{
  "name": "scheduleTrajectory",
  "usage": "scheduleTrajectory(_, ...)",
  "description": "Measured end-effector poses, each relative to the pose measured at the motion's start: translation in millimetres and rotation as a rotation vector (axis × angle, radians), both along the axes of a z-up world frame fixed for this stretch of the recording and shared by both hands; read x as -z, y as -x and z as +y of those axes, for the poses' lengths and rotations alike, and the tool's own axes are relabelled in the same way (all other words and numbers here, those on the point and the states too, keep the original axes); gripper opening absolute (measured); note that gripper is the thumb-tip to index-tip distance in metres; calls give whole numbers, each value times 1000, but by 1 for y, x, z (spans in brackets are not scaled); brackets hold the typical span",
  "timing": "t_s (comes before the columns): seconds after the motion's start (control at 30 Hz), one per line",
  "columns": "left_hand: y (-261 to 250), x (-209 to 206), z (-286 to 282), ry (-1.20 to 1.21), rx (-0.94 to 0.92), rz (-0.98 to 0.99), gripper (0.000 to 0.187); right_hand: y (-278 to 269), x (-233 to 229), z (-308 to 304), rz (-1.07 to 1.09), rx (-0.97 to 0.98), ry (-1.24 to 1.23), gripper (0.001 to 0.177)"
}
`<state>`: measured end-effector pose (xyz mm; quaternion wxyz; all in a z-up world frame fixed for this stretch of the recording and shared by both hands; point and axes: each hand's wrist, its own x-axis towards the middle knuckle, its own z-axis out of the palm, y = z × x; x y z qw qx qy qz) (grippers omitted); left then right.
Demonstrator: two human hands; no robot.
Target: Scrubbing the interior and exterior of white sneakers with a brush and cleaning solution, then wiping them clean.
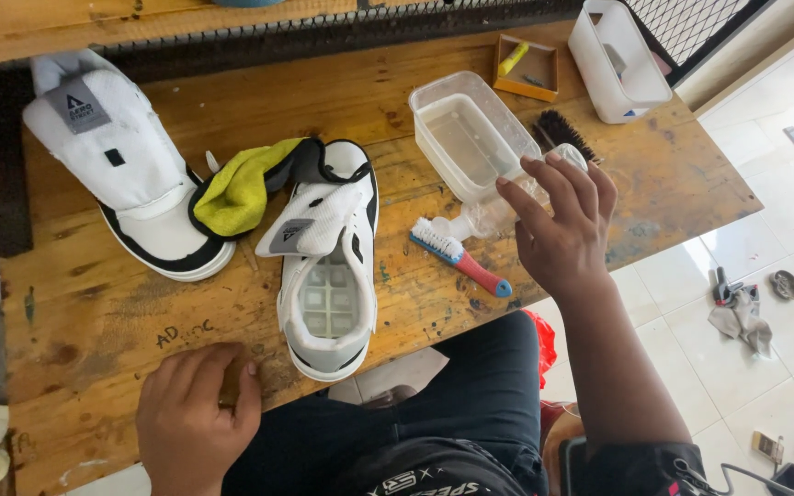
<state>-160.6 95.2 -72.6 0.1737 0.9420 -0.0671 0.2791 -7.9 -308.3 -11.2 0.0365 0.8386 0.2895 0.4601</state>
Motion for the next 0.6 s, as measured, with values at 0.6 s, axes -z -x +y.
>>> scheduleTrajectory(0.6,0,0,1,-1,9,-2,12,0,2,-2,13,-18,7,43)
